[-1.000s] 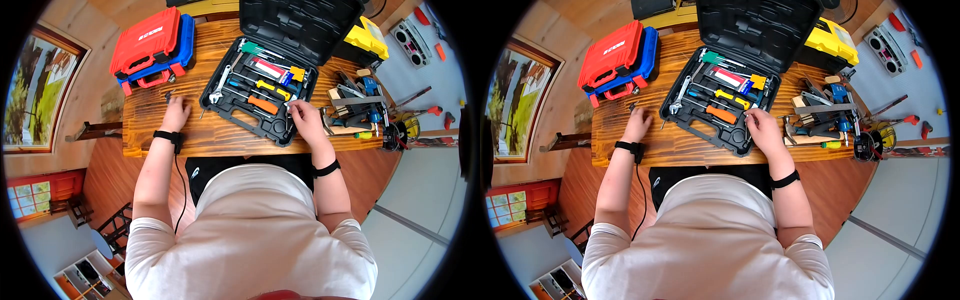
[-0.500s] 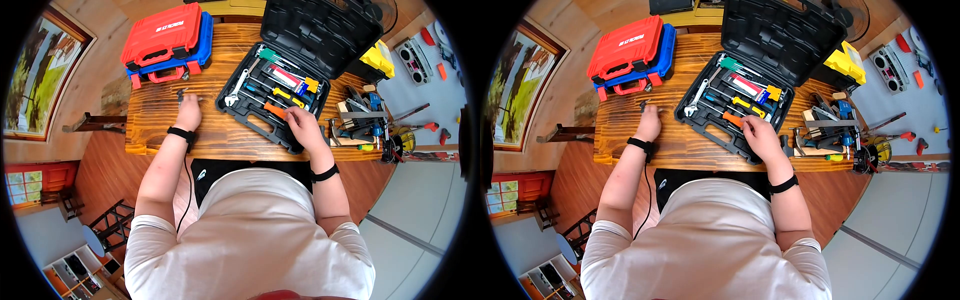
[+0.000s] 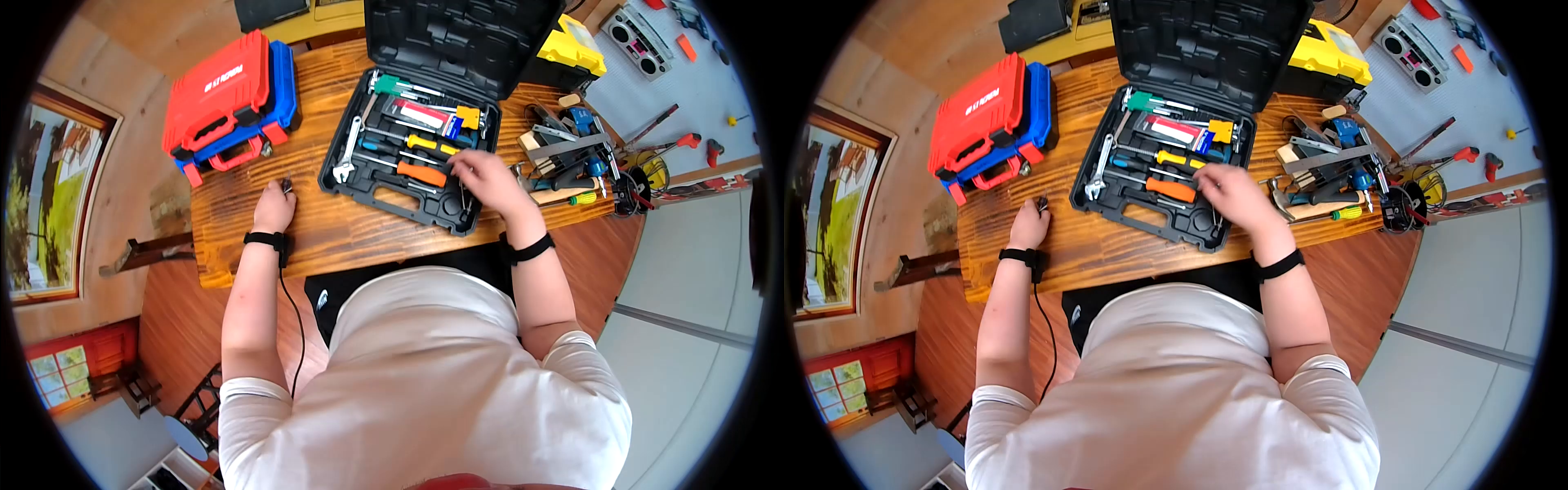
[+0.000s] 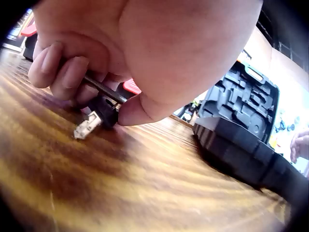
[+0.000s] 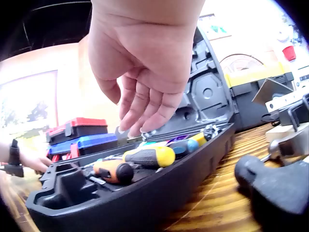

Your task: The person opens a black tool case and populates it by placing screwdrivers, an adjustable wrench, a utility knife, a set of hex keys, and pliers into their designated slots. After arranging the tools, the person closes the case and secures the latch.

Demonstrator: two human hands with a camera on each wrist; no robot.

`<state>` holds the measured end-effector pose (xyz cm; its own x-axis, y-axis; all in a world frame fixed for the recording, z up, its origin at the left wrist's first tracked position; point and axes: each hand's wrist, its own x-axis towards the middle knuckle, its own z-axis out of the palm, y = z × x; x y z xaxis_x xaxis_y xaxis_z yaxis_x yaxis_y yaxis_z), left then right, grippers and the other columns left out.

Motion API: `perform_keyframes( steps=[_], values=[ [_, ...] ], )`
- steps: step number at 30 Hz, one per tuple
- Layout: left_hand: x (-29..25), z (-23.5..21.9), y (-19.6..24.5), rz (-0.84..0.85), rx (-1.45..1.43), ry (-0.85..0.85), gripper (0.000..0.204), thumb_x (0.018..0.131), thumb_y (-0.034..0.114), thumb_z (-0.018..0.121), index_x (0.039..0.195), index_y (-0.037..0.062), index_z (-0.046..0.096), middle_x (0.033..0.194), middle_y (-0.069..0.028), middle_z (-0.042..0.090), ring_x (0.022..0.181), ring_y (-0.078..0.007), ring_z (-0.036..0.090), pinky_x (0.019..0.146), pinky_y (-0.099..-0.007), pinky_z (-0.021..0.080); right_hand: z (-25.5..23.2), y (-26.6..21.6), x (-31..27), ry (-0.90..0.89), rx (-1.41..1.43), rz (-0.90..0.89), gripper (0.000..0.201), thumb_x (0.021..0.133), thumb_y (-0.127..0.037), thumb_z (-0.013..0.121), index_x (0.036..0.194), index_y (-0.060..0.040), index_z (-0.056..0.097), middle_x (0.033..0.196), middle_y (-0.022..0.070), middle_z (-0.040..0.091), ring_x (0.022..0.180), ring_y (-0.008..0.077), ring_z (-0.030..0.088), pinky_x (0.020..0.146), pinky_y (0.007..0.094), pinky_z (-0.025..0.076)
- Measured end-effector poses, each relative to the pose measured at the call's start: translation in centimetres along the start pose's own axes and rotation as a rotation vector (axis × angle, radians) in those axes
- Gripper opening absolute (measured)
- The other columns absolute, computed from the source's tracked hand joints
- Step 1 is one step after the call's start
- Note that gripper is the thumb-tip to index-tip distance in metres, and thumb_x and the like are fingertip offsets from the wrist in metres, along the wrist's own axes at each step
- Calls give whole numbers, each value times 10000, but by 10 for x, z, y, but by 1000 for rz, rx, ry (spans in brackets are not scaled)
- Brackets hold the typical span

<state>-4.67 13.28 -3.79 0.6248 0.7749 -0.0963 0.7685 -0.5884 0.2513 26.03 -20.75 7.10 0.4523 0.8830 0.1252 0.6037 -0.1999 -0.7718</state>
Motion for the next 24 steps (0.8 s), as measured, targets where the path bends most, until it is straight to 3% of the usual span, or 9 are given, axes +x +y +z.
perform_keyframes(
  steps=[2,5,7,12,15,20,24],
  values=[
    [-15,-7,16,53,-64,-32,313,938,237,572,1047,-52,518,996,-336,669,930,-494,659,830,-545,544,-12,12,-5,74,-3,72,181,975,-112,609,1082,7,693,891,164,721,835,274,708,755,350,547],
    [-30,-22,40,72,-217,51,216,946,171,571,1031,-15,503,954,-310,656,911,-488,638,787,-542,520,-26,23,-13,63,42,190,180,1019,-108,583,1119,1,684,880,91,730,854,162,702,776,285,539],
    [-44,-42,71,163,-339,134,158,949,123,572,1031,11,496,915,-278,639,865,-479,621,735,-537,492,-28,30,-17,64,49,170,179,1020,-109,584,1119,-1,686,886,90,730,861,163,702,782,285,540],
    [-85,-65,170,579,-400,-93,109,917,109,610,977,44,546,885,-196,646,861,-413,644,733,-496,507,-23,42,-25,41,114,137,182,1023,-105,586,1137,-5,686,923,91,725,883,161,698,797,287,545],
    [-93,-54,211,798,-426,-98,120,953,123,618,991,48,533,873,-183,636,861,-404,631,736,-478,506,-28,37,-32,2,92,135,183,1014,-85,583,1146,-3,680,945,96,722,893,170,693,794,295,543],
    [-81,-40,248,858,-396,-145,139,961,135,622,988,40,524,915,-180,646,886,-405,634,740,-478,507,-36,42,-53,37,108,131,197,993,-116,601,1119,12,681,929,159,715,859,250,698,767,335,539],
    [-76,-23,252,907,-325,-236,186,960,142,626,1098,40,554,990,-189,666,952,-401,649,794,-469,530,-42,55,-67,63,102,142,202,991,-101,593,1131,11,687,940,161,719,866,260,706,766,340,547]
  ],
)
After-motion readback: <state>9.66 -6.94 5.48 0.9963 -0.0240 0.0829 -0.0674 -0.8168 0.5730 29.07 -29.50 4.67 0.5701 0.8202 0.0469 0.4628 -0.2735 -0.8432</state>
